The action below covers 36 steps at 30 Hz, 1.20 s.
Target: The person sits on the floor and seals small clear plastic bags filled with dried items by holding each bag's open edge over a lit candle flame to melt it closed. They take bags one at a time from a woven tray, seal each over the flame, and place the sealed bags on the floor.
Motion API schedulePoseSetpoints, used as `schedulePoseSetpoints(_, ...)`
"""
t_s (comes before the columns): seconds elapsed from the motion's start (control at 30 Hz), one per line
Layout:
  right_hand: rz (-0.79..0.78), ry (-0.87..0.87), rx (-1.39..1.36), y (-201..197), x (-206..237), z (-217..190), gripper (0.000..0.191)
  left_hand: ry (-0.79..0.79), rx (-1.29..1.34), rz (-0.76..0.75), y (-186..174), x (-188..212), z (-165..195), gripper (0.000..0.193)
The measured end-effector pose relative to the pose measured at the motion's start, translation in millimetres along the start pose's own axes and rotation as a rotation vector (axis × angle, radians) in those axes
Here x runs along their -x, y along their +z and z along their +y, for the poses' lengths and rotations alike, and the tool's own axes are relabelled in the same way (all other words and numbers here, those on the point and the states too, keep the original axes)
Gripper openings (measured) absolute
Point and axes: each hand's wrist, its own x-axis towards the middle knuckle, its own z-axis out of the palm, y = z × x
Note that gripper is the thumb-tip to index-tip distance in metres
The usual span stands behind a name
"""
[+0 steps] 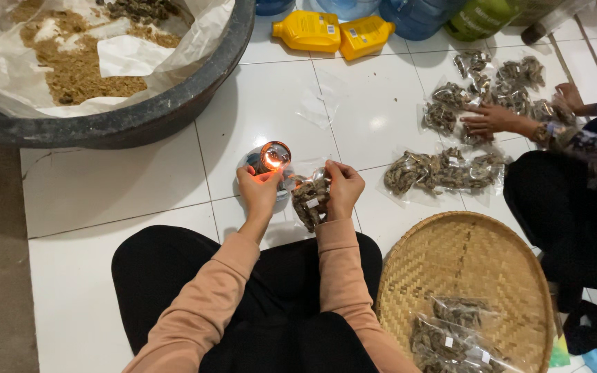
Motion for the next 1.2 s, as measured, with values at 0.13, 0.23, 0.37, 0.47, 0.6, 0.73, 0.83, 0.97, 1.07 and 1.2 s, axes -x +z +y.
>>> schedulePoseSetpoints(0.13, 0.006, -0.013, 0.016, 0.5, 0.5, -3.7, 0.015, -0.061, 0.124, -0.030, 2.2, -1.1, -3.9, 0.054)
schedulePoseSetpoints(0.23, 0.009, -0.035, 0.063, 0.8, 1.8, -8.5, 0.015, -0.062, 0.112, -0.023, 2.7, 0.5, -7.4, 0.055)
schedulePoseSetpoints(0.37, -0.001, -0.052, 0.055, 3.5, 5.1, -16.2, 0.016, -0.069, 0.154, -0.020, 4.4, -0.3, -11.8, 0.054)
schedulePoseSetpoints(0.47, -0.009, -0.068, 0.108, 4.4, 8.8, -21.2, 0.016, -0.079, 0.177, -0.012, 5.3, -1.5, -16.0, 0.054)
schedulePoseSetpoints(0.6, -0.024, -0.069, 0.063, 8.4, 10.8, -24.4, 0.015, -0.034, 0.093, -0.012, 3.7, -3.5, -20.5, 0.055)
schedulePoseSetpoints(0.73, -0.037, -0.067, 0.047, 11.5, 13.1, -26.1, 0.015, -0.069, 0.130, -0.048, -0.6, -3.1, -20.2, 0.052)
schedulePoseSetpoints(0.83, -0.048, -0.067, 0.051, 14.2, 16.8, -26.7, 0.014, -0.118, 0.160, -0.046, -4.5, -2.8, -17.7, 0.051)
schedulePoseSetpoints(0.97, -0.034, -0.045, 0.085, 18.1, 20.2, -26.6, 0.015, -0.105, 0.159, -0.030, -10.5, -2.4, -16.5, 0.051)
schedulePoseSetpoints(1.07, -0.038, -0.067, 0.104, 22.1, 19.9, -24.8, 0.015, -0.054, 0.161, -0.037, -15.6, -4.0, -16.2, 0.052)
schedulePoseSetpoints(1.2, -0.055, -0.079, 0.092, 24.8, 22.5, -18.5, 0.015, -0.114, 0.186, -0.032, -20.2, -4.8, -11.9, 0.051)
